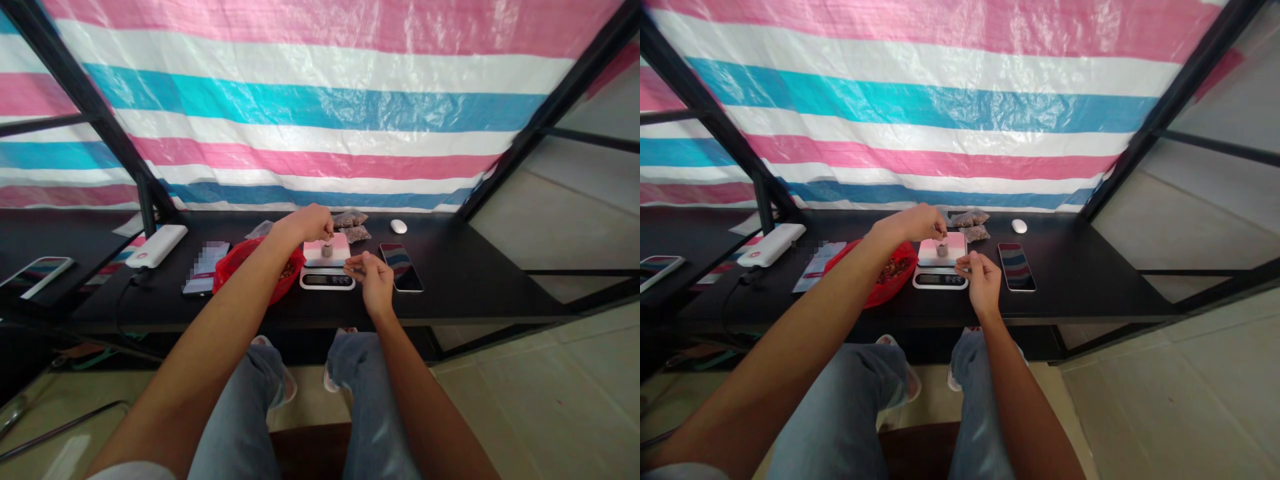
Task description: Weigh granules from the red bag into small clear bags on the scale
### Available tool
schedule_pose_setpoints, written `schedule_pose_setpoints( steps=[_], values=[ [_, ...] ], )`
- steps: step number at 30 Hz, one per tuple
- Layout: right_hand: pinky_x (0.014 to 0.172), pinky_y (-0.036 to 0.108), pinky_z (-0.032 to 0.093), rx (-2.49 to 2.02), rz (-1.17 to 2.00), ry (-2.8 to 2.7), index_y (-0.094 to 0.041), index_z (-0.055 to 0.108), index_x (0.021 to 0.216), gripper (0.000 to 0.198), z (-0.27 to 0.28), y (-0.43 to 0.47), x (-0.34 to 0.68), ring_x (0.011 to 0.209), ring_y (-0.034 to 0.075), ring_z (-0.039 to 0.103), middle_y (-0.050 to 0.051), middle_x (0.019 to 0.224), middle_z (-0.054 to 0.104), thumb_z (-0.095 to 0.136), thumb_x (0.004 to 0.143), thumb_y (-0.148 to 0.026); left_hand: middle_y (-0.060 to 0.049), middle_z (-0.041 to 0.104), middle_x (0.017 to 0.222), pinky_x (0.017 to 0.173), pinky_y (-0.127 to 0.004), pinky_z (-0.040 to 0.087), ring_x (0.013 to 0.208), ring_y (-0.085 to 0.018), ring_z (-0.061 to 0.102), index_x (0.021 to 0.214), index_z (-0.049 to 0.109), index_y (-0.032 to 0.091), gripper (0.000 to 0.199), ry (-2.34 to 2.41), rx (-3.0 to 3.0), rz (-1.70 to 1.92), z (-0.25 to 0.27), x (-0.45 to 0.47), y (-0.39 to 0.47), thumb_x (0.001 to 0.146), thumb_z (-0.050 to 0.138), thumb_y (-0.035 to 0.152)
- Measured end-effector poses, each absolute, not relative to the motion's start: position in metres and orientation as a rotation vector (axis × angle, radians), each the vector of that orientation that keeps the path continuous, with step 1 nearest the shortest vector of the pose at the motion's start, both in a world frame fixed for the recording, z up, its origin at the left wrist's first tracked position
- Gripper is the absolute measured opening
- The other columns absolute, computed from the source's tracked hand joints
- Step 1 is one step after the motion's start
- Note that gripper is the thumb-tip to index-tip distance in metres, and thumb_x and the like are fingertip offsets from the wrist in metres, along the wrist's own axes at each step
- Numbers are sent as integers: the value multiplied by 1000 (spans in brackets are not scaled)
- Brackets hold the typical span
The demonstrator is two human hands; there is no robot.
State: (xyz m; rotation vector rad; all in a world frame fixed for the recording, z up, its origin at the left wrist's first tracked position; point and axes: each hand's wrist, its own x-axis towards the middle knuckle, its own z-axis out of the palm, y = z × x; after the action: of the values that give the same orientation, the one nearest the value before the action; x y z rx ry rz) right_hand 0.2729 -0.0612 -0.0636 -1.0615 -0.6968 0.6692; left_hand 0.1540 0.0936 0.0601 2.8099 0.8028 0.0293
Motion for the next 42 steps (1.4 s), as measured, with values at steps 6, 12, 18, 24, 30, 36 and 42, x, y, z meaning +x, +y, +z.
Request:
schedule_pose_setpoints(
  steps=[6,12,18,24,30,36,42],
  values=[
    [73,37,70,-1064,675,-713,-19,73,71,53,-65,-61,271,71,18,73,5,74,74,77,79,-72,-8,85,96,70,-26,48,83,-19,75,91,87,19,17,794,2824,-38,56,158,97,82,73,16],
    [73,38,70,-1088,663,-747,-19,72,73,54,-66,-62,272,72,19,73,6,75,74,75,81,-73,-7,85,95,74,-29,50,83,-21,75,94,87,20,22,830,2796,19,54,158,97,78,74,14],
    [71,36,70,-1085,675,-728,-19,72,71,54,-67,-62,271,70,17,72,4,73,73,78,77,-73,-7,84,91,74,-27,49,81,-19,74,92,86,18,22,715,2807,-2,55,161,96,80,70,10],
    [72,36,70,-1093,679,-737,-20,71,72,52,-68,-62,270,70,17,72,4,73,74,78,78,-71,-7,84,96,78,-27,49,85,-19,73,94,86,18,20,694,2811,83,53,159,96,81,72,11],
    [72,36,70,-1093,680,-743,-20,71,72,51,-69,-62,271,69,16,72,3,73,73,78,78,-70,-9,84,97,79,-26,48,87,-19,74,91,85,17,16,664,2819,86,51,160,96,83,72,11],
    [71,36,69,-1117,669,-763,-20,71,74,51,-71,-63,272,69,17,72,4,75,74,76,81,-70,-7,84,104,82,-25,49,92,-19,74,105,84,18,29,742,2855,154,59,144,89,89,60,10],
    [69,34,69,-1119,669,-751,-19,72,73,52,-71,-62,272,68,16,72,4,73,74,77,79,-71,-12,80,120,82,-27,51,103,-25,74,116,79,18,42,1042,2718,-247,53,120,87,78,82,34]
  ],
)
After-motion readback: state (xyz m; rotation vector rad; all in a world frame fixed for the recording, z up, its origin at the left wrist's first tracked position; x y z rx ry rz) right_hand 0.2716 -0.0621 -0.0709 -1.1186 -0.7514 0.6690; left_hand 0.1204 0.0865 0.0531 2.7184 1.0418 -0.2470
